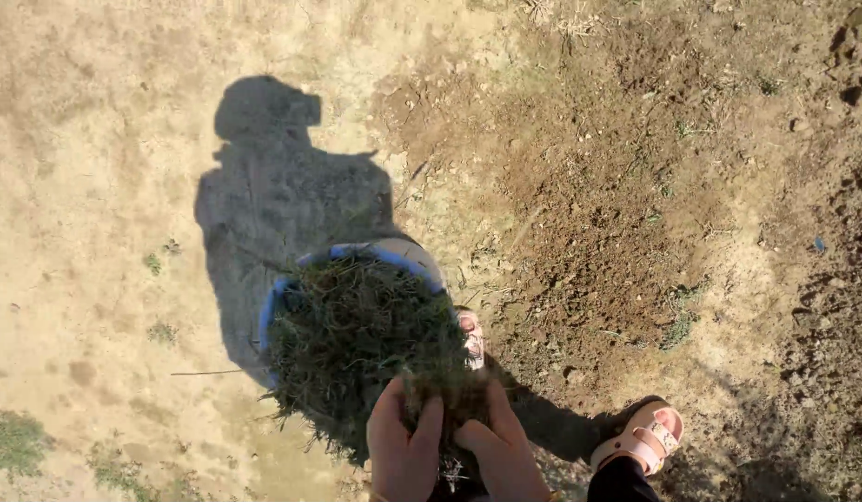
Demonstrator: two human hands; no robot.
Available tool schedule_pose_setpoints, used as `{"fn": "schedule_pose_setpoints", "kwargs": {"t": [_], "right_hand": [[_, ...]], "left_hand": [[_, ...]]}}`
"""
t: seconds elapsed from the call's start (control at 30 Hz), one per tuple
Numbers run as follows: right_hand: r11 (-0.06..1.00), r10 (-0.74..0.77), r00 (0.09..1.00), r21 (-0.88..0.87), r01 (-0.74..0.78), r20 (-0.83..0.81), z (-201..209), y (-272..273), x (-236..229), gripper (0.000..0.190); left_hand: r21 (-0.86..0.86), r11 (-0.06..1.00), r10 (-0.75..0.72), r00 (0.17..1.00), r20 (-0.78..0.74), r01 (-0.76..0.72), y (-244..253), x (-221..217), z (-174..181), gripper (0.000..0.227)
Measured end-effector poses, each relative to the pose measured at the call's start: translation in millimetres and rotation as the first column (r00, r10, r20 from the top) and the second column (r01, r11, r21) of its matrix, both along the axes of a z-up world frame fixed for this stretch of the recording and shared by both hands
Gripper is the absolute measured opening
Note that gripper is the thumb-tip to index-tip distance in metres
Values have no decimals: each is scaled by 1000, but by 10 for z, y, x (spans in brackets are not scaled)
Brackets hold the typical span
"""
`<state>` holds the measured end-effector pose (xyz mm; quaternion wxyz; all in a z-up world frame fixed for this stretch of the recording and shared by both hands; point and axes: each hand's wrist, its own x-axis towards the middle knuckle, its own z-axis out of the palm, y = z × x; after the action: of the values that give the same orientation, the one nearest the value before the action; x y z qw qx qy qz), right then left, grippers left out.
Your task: Pulling weeds from the ground and collecting them in a bucket.
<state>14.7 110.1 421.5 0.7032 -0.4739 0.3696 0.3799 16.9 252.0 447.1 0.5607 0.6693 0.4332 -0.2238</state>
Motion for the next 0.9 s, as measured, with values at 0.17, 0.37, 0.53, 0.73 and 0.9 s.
{"fn": "schedule_pose_setpoints", "kwargs": {"t": [0.17,0.37,0.53,0.73,0.9], "right_hand": [[467,845,523,-633,-617,113,239,1202,376,88],[50,987,153,-823,-565,-46,68,1341,172,64],[-92,991,30,-841,-532,-128,493,1223,166,80],[-238,962,-2,-830,-505,-274,1535,1472,-180,83],[-250,948,57,-843,-475,-314,1849,1608,-706,76]], "left_hand": [[589,537,-599,765,-239,604,1065,61,-244,85],[338,527,-706,624,-337,779,1273,102,124,91],[298,574,-727,642,-245,763,1360,-320,536,91],[436,682,-615,783,-94,588,1869,-1094,1300,64],[490,732,-533,846,-23,474,2593,-1824,2031,34]]}}
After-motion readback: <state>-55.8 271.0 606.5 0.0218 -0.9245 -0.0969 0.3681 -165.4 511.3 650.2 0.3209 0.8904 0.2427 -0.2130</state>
